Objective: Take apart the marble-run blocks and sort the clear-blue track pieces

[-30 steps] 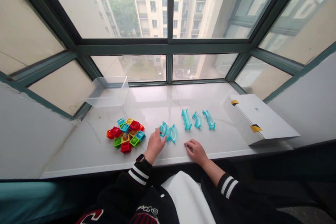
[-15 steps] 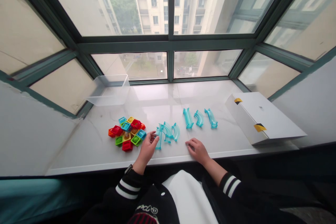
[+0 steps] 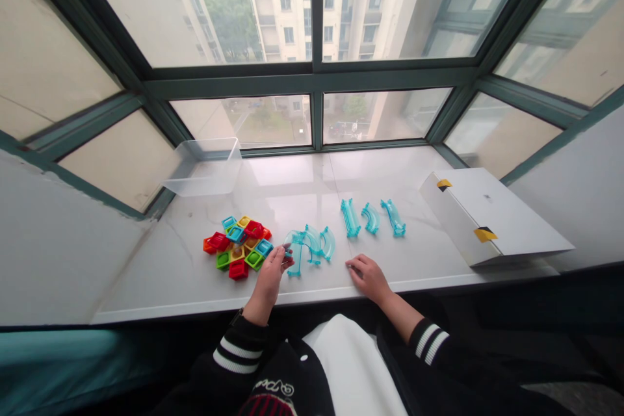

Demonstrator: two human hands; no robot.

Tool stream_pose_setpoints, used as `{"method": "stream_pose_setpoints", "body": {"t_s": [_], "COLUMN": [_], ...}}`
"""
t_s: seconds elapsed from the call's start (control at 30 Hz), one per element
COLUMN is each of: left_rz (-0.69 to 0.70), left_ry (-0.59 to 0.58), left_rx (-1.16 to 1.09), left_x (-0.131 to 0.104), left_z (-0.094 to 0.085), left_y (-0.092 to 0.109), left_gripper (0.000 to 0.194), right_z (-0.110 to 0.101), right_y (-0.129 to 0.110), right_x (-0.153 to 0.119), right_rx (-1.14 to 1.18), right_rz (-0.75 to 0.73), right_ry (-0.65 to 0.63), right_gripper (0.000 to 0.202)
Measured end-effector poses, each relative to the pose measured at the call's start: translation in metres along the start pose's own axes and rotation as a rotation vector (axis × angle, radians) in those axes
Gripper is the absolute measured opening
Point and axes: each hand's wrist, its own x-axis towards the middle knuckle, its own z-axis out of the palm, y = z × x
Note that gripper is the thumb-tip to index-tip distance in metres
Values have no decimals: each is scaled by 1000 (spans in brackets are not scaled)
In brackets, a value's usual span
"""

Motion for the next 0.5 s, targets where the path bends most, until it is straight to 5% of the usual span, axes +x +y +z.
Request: {"method": "stream_pose_setpoints", "body": {"t_s": [0.5], "left_rz": [66], "left_ry": [-21], "left_rx": [-232], "left_x": [-9], "left_z": [7], "left_y": [13], "left_gripper": [49], "right_z": [-3], "right_y": [-8], "right_x": [3], "right_rx": [59], "right_rz": [21], "right_ry": [27], "right_gripper": [25]}}
